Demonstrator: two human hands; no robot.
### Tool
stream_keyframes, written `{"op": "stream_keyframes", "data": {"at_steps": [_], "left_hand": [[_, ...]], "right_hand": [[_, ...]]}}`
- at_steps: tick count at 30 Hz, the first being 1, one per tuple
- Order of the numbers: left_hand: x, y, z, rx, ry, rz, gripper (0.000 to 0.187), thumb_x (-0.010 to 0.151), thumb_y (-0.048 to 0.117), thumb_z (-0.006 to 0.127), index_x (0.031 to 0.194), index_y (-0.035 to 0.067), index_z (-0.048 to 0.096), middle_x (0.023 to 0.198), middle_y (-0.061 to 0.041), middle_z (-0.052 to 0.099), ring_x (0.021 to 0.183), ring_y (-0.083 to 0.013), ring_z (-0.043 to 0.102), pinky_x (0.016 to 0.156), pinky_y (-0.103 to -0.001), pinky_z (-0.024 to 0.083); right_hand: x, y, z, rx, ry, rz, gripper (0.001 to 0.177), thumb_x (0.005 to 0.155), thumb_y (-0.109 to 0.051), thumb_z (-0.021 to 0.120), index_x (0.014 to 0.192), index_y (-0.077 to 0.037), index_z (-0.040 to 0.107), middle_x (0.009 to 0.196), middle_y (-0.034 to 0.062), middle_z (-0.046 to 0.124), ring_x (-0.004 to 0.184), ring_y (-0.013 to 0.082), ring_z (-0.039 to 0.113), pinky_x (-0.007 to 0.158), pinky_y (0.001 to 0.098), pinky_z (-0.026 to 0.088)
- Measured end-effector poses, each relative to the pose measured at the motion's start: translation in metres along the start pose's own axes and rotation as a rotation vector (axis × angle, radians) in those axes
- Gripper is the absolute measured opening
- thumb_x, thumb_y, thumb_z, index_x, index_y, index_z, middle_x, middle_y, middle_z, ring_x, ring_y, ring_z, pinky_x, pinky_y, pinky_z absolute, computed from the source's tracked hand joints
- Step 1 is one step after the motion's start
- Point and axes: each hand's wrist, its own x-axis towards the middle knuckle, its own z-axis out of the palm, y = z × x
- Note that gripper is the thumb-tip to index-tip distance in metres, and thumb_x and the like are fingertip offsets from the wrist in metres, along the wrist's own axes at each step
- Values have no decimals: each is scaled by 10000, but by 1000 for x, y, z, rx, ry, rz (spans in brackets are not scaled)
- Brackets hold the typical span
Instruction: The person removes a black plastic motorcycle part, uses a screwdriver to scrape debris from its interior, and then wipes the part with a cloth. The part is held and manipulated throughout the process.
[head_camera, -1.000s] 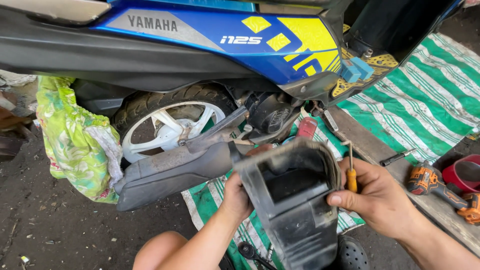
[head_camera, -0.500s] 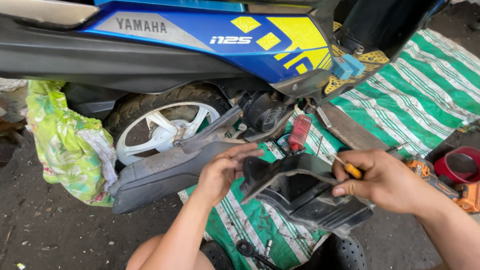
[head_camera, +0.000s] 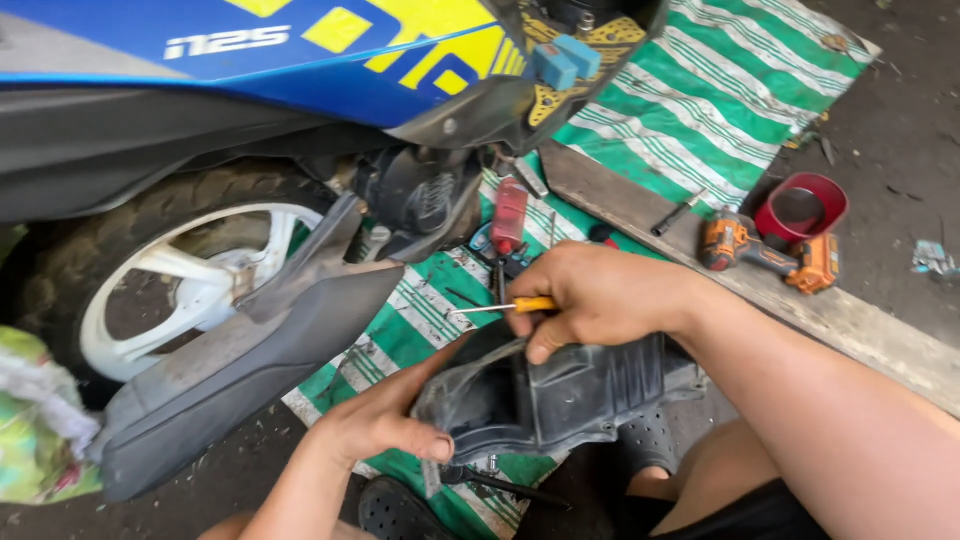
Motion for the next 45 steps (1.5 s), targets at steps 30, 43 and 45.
{"op": "stream_keyframes", "data": {"at_steps": [30,43,45], "left_hand": [[-49,-144,-77,-785,915,523,509,805,254,642,1193,-46,774,1125,-242,804,995,-495,757,810,-571,621],[-58,-140,-71,-725,916,676,534,796,248,638,1220,-59,745,1138,-277,787,1024,-520,742,844,-604,605],[-61,-134,-66,-708,947,713,621,807,245,611,1334,-69,705,1246,-309,757,1126,-563,704,951,-676,581]], "right_hand": [[-70,105,-9,1053,540,144,288,1084,-228,684,1207,16,777,923,90,706,718,157,540,483,285,376],[-77,93,-6,1164,596,-113,409,915,-52,674,1284,113,742,942,144,686,690,223,546,538,349,414],[-79,85,-6,1122,569,-177,509,884,-98,700,1329,149,716,939,163,665,638,225,485,549,351,386]]}}
